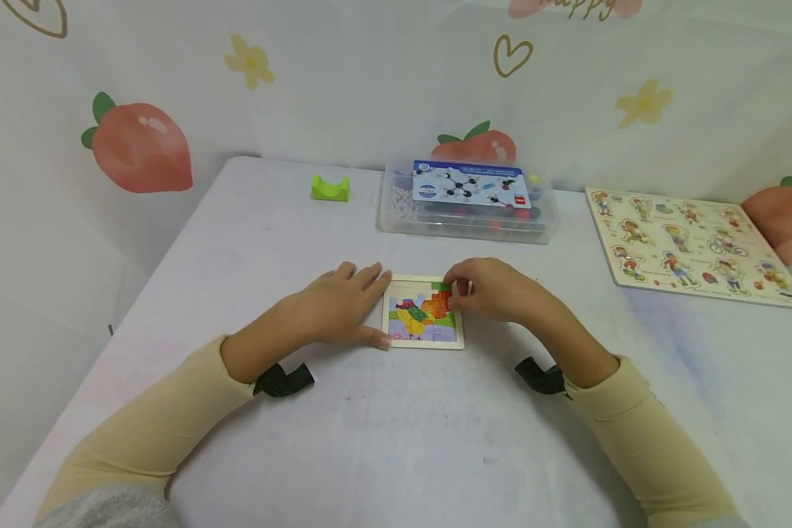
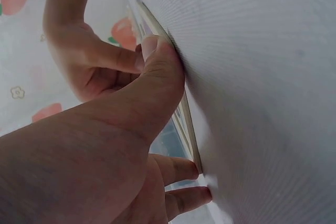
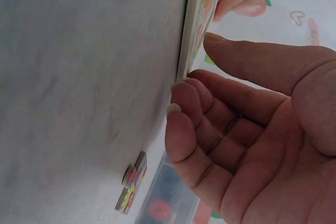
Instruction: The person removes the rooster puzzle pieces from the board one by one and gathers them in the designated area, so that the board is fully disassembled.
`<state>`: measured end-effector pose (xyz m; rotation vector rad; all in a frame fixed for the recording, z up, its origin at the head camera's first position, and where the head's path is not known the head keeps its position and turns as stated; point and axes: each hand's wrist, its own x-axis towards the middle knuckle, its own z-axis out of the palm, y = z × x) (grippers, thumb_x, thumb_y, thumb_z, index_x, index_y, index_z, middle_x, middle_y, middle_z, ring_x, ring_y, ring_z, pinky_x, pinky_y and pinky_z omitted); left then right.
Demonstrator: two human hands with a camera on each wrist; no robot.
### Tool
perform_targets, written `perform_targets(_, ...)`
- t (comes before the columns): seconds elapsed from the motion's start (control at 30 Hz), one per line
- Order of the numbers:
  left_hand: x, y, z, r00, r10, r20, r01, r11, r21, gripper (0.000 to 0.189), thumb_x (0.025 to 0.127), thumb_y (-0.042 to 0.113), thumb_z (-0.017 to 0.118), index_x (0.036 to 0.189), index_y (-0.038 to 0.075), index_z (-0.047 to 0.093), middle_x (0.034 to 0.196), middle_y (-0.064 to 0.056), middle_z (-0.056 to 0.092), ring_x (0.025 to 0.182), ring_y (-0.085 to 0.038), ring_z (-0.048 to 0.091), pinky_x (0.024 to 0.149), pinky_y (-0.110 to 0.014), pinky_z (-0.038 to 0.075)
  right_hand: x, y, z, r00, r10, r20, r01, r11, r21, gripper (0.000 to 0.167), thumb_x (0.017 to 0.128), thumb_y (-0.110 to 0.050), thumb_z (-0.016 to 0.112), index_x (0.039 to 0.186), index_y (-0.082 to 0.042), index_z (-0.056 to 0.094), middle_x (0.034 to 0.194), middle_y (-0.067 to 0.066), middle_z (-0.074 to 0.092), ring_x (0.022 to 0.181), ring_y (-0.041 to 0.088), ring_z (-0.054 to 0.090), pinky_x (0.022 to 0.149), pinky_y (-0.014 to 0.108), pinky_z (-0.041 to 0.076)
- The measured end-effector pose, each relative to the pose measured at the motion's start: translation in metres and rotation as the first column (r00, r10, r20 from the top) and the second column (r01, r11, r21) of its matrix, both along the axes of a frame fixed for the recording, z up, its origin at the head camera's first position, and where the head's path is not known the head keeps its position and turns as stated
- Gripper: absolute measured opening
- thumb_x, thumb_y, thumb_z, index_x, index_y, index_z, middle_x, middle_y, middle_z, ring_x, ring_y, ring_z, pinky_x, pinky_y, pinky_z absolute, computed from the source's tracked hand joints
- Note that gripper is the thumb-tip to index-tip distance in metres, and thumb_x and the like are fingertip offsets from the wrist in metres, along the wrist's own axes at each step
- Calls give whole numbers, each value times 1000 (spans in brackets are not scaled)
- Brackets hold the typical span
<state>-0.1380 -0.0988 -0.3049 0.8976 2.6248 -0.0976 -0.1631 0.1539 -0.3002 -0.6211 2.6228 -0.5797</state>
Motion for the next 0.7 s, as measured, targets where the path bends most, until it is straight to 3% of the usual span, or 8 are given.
perform_targets(0.47,0,1,1,1000,7,9,-7,1000,-6,107,87,69,62,160,5,19,164,-17,19,141,-44,29,112,-53,33,3,-3,-1,999,-20,31,20,1000,10,35,89,-8,74,121,-1,61,82,6,57,80,22,54,71,35,45)
perform_targets(0.7,0,1,-1,1000,2,3,-1,1000,-4,107,86,70,62,160,5,19,164,-17,19,141,-44,29,111,-53,33,3,-2,0,1000,-18,-2,18,1000,-14,35,87,-7,75,118,0,59,91,9,58,88,25,54,76,37,48)
